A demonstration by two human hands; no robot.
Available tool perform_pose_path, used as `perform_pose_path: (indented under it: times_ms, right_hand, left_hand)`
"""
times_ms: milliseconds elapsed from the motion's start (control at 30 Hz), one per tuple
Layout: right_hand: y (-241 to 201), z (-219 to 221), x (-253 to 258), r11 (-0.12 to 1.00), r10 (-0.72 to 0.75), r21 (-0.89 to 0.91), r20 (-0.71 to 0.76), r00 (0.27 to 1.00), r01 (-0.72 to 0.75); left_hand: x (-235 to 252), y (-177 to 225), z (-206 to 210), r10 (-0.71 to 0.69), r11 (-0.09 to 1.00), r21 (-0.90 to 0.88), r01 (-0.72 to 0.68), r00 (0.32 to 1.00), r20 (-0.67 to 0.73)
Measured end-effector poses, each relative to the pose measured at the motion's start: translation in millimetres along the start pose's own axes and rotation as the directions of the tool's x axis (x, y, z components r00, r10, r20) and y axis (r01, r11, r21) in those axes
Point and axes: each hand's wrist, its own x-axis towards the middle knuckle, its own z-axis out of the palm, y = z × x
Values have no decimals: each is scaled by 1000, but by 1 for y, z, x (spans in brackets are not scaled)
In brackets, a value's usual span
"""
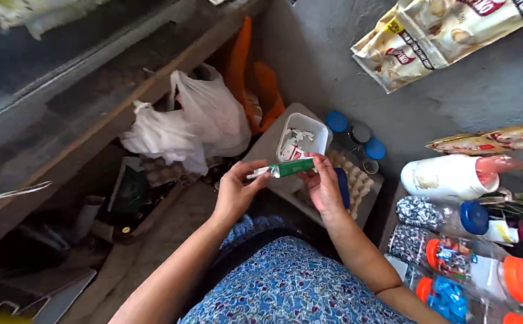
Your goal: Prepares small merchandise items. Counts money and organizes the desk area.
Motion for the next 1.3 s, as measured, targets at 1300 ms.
perform_pose_path:
  times_ms: [1300]
  right_hand:
    - [-15,-133,138,499,324,855,-31,946,-143]
  left_hand:
    - [173,107,92,218,733,575,-364,926,308]
